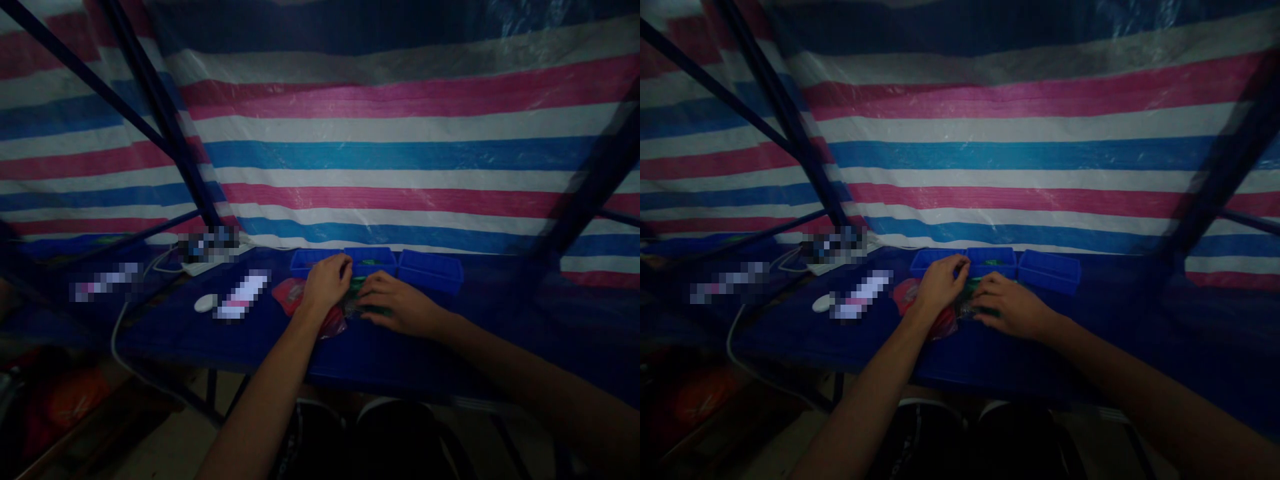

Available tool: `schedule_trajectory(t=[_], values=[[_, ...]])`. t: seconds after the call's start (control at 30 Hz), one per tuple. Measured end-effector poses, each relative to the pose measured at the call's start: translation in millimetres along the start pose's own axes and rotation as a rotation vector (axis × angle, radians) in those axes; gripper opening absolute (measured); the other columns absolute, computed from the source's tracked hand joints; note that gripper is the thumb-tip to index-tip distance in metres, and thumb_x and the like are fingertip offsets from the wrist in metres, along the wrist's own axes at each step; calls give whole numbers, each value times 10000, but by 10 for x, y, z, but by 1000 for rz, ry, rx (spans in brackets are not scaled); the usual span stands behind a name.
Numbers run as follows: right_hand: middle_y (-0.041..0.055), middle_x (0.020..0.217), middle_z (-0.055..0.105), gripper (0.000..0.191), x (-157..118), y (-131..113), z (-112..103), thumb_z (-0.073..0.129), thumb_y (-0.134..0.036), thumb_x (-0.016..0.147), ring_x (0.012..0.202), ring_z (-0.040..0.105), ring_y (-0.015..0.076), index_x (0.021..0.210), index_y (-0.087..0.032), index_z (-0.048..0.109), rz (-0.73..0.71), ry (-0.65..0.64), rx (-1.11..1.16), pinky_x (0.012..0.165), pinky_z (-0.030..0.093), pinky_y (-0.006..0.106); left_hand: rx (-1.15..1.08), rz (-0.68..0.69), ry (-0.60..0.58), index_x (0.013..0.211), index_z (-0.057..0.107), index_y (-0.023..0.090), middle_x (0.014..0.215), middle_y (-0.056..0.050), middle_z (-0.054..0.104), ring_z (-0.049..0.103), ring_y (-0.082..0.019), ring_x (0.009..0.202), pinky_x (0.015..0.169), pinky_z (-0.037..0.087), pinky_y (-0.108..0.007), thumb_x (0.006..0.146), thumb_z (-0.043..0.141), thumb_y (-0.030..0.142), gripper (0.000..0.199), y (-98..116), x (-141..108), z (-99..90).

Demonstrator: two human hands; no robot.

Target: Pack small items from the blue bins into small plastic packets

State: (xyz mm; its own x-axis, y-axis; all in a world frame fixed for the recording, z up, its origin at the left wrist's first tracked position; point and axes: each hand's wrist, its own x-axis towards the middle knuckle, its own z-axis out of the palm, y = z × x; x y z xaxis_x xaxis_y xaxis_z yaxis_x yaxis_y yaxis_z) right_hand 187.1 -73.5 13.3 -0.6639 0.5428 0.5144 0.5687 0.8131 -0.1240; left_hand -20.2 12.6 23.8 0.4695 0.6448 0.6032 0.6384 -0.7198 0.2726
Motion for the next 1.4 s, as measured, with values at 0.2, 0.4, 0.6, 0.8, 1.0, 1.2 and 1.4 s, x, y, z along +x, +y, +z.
schedule_trajectory(t=[0.2,0.4,0.6,0.8,1.0,1.2,1.4], values=[[94,1189,738,299,38,-133,161,583,-226,991,1209,578,260,1272,-216,685,-70,-123,-64,1034,500,451,-1,-13,-11,1054,691,209,1035,-71,746,702,-218,938,879,532,-334,993,511,272,200,7,5,4],[100,1092,743,328,-20,-122,133,597,-122,941,1073,659,240,1239,-221,690,9,-107,-70,965,530,419,-69,15,-14,1056,697,197,1020,-72,748,702,-220,931,879,530,-337,991,528,285,201,23,16,12],[67,1132,755,254,-46,-4,68,604,-194,954,1028,717,235,1186,-250,691,282,233,129,945,564,417,-324,135,-40,1096,717,180,1099,-80,753,695,-212,1033,940,522,-335,1045,447,339,317,182,19,-87],[79,1113,747,330,-46,147,50,701,-294,885,1015,740,224,1201,-231,635,587,546,595,950,597,411,-501,159,-140,1236,702,189,1163,-81,760,723,-211,1015,922,556,-329,944,645,342,335,255,3,-50],[88,1179,709,450,-31,142,136,716,-217,830,1036,723,215,1266,-229,604,580,558,635,959,595,393,-559,45,-168,1218,723,197,1057,-64,789,751,-203,940,876,587,-324,931,652,308,316,227,18,35],[72,1101,742,544,-32,130,121,720,-246,851,1076,721,235,1373,-243,568,570,574,640,1011,576,443,-646,-1,-140,1170,726,175,1079,-72,785,759,-191,945,888,604,-322,897,686,258,288,224,15,57],[85,1132,737,517,-31,171,120,755,-297,844,1076,720,237,1334,-240,603,588,605,679,1005,585,441,-715,-61,-182,1223,689,171,994,-61,791,761,-165,842,796,623,-288,885,675,217,341,226,3,48]])
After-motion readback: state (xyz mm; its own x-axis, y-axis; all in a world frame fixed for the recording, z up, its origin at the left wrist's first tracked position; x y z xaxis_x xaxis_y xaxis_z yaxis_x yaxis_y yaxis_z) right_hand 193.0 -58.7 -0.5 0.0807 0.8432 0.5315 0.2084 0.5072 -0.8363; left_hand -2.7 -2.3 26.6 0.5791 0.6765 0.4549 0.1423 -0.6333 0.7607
